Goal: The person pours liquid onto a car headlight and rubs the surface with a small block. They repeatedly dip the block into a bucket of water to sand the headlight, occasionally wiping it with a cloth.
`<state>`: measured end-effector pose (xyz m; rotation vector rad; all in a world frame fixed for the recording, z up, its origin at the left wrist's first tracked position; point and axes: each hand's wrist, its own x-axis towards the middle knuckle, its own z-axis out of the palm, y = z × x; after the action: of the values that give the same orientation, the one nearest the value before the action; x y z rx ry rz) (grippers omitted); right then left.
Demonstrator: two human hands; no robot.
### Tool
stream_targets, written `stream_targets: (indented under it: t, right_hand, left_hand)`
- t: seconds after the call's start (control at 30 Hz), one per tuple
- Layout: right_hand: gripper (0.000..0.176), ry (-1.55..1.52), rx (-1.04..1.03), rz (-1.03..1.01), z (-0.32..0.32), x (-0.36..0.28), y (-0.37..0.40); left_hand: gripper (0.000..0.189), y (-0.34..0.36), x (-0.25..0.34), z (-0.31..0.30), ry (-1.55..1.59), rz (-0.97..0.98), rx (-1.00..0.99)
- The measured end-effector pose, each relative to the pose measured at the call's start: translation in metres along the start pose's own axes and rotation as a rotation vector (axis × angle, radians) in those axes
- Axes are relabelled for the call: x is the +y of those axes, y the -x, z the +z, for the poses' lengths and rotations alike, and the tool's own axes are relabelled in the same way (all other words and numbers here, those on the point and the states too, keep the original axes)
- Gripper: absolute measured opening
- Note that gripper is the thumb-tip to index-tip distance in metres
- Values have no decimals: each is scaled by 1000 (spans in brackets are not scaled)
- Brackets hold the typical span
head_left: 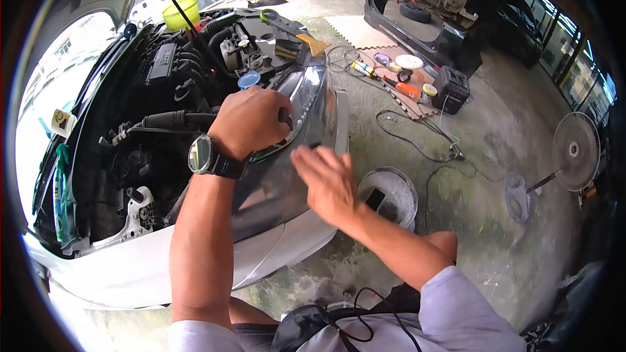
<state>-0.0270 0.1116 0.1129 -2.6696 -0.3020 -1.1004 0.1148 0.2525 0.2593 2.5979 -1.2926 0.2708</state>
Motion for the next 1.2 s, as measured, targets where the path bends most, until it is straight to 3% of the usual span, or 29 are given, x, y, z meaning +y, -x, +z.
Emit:
stream_targets:
  t: [0.27, 0.37, 0.53, 0.67, 0.73, 0.77, 0.8, 0.93, 1.1, 1.2]
  right_hand:
    - [45, 71, -22, 88, 12, 20, -16]
    - [41, -16, 23, -19, -1, -15, 3]
    - [40, 41, 6, 54, 2, 13, -16]
    - [44, -67, 53, -65, 0, -30, 0]
    - [42, 4, 28, -93, 1, -9, -6]
    - [42, 21, -64, 6, 0, 6, -14]
    - [43, 36, 21, 76, 5, 17, -21]
    - [44, 18, 42, 9, 3, -14, -5]
    - [50, 15, 75, 55, 18, 32, -23]
    - [51, 0, 71, 85, 20, 17, -13]
  left_hand:
    - [32, 1, -2, 4, 12, 6, -21]
    - [32, -2, -2, 0, 8, 3, 8]
    - [31, 0, -2, 0, 5, -24, -40]
    - [31, -2, -1, -2, -23, -25, -23]
    - [31, 0, -3, 4, 23, -9, -13]
    - [31, 2, -3, 5, 27, -8, -18]
    - [31, 2, -3, 4, 22, -13, -24]
    - [31, -1, 0, -1, -23, -16, -34]
    - [32, 1, -2, 3, 14, -16, -50]
    - [31, -1, -1, 0, -5, -11, -26]
